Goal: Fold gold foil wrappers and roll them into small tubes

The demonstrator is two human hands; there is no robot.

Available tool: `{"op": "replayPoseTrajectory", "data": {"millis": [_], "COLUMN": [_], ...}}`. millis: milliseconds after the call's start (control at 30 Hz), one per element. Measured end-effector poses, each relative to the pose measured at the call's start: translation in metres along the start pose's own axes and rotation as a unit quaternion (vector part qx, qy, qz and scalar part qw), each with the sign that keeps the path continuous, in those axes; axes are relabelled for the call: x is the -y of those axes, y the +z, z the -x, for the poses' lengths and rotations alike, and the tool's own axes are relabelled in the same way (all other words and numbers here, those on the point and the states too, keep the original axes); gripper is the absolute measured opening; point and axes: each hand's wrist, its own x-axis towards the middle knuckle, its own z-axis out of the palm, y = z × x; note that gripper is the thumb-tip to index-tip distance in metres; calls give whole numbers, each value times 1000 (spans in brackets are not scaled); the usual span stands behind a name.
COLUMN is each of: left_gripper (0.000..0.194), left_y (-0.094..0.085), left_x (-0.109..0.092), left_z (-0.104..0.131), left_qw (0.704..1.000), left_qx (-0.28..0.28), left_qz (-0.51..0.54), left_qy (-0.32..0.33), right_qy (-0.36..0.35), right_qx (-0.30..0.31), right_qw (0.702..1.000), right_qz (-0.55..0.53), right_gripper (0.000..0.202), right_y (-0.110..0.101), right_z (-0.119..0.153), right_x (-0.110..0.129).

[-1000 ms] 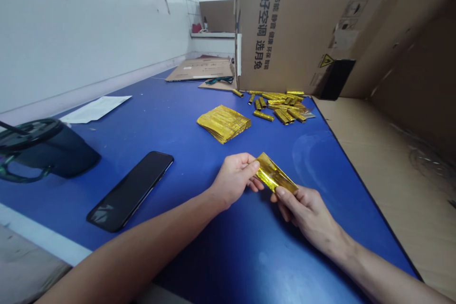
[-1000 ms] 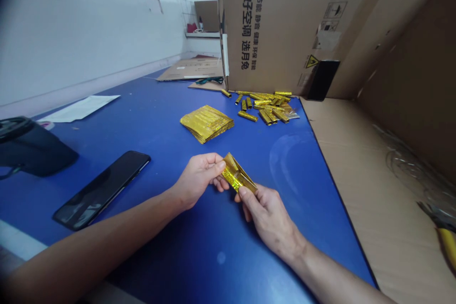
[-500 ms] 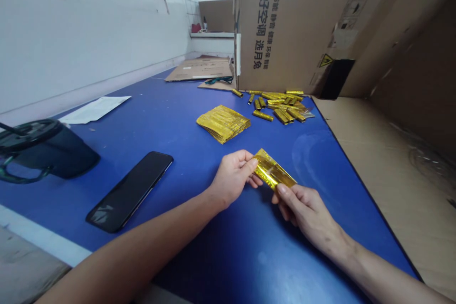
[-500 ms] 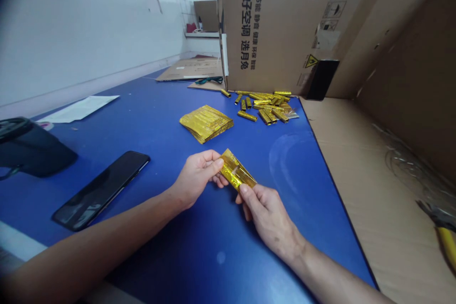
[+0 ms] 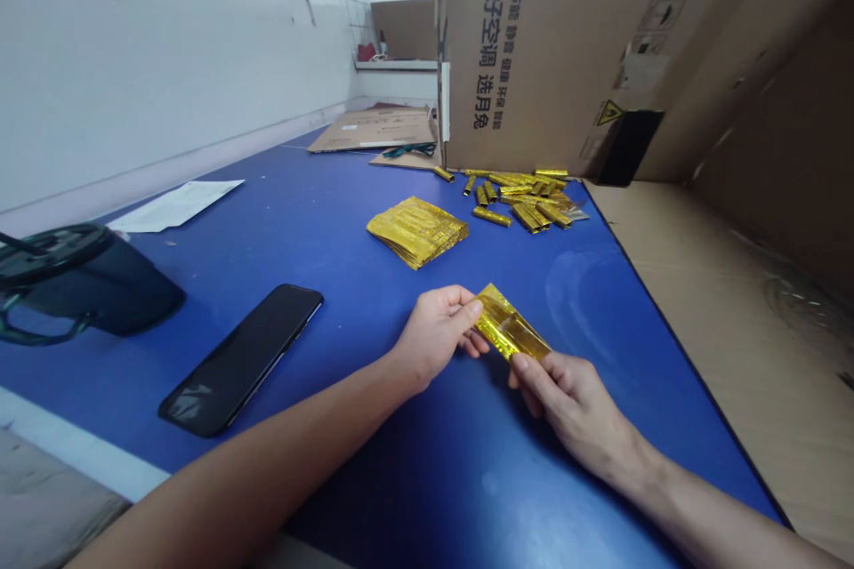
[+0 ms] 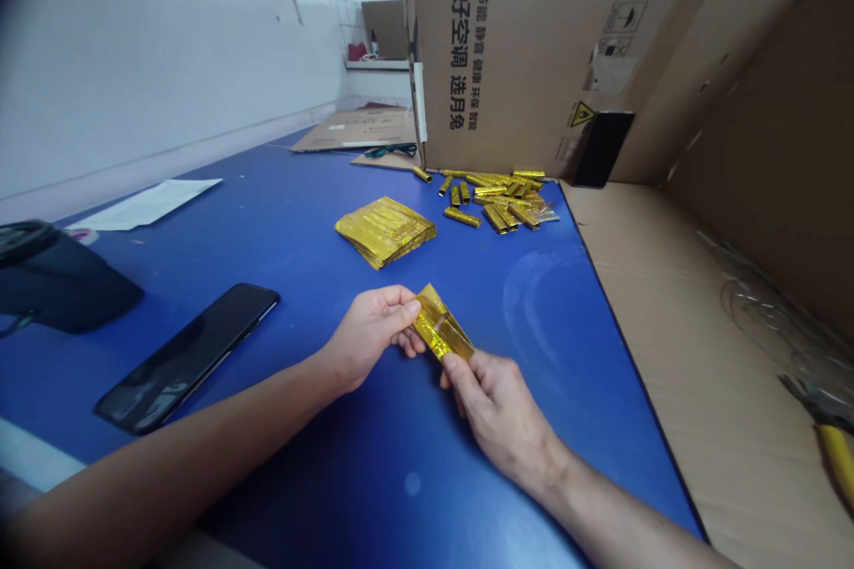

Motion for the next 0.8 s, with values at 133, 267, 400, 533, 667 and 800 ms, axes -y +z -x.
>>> {"op": "replayPoseTrajectory", "data": {"millis": [133,267,400,533,667,800], "left_gripper": [12,10,9,8,9,13], "left_y": [-3,-3,-1,1,-2,-10], "left_x": [-1,-2,-2,0,1,-2], "left_z": [-3,-4,-3,-2,-4,-8], "left_qw": [1000,1000,1000,1000,999,991], "left_qx": [26,20,5,2,13,55], "left_qz": [7,7,1,-7,-36,-124], "left_qy": [-16,-12,-10,-14,-19,-13], "right_qy": [20,24,16,3,-42,-112], "right_qx": [4,2,-18,-28,-41,-4], "right_qw": [999,998,998,998,998,987], "right_qz": [-51,-57,-56,-57,5,117], "right_gripper": [39,37,33,28,23,19], "right_y": [-2,-3,-3,-4,-3,-3], "right_z": [-3,-4,-4,-4,-1,5], "right_x": [0,0,2,3,5,8]}}
